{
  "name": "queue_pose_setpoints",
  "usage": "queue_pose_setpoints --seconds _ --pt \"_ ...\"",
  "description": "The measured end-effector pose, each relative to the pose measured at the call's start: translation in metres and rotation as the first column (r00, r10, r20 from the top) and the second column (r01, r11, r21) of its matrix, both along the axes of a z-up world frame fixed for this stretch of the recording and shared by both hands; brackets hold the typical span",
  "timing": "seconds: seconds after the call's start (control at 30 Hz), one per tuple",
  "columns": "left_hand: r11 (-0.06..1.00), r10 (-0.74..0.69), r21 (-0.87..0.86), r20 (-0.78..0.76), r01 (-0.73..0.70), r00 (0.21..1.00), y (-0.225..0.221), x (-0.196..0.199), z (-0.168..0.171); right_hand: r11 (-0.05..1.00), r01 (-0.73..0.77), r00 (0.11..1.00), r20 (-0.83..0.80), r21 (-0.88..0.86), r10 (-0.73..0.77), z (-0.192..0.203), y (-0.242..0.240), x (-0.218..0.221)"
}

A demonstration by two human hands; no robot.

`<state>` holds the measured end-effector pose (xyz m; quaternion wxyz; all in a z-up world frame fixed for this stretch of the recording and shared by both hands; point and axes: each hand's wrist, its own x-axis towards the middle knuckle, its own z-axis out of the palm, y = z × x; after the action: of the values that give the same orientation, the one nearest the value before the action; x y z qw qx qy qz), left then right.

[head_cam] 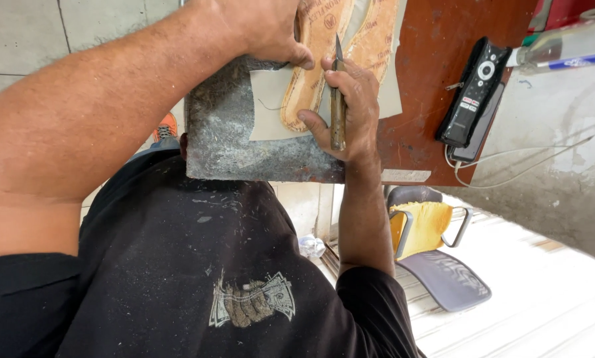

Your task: Cutting leather material around a shoe insole template using a hand knife on a workbench

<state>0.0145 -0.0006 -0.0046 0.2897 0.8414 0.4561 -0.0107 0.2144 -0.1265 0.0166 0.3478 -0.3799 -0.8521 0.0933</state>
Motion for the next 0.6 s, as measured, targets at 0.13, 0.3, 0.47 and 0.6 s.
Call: queue_pose_setpoints --seconds 0.13,0.3,0.47,0.6 --pt "0.991 -0.038 -0.133 -0.094 0.025 0.995 0.004 0.017 0.001 0.997 0.033 0.981 -0.188 -0.073 -0.046 -0.014 -0.001 0.007" --pt "0.983 -0.054 -0.180 -0.138 0.028 0.989 0.008 0.026 0.001 0.965 0.261 0.905 -0.346 -0.007 -0.247 -0.031 -0.002 0.019" --pt "0.982 -0.098 0.123 -0.319 0.144 0.943 0.005 0.021 0.057 0.881 0.473 0.830 -0.328 -0.016 -0.451 -0.012 -0.007 0.014" --pt "0.951 -0.138 0.197 -0.416 0.238 0.899 0.010 0.018 0.048 0.888 0.452 0.887 -0.149 0.082 -0.438 -0.007 -0.005 0.008"
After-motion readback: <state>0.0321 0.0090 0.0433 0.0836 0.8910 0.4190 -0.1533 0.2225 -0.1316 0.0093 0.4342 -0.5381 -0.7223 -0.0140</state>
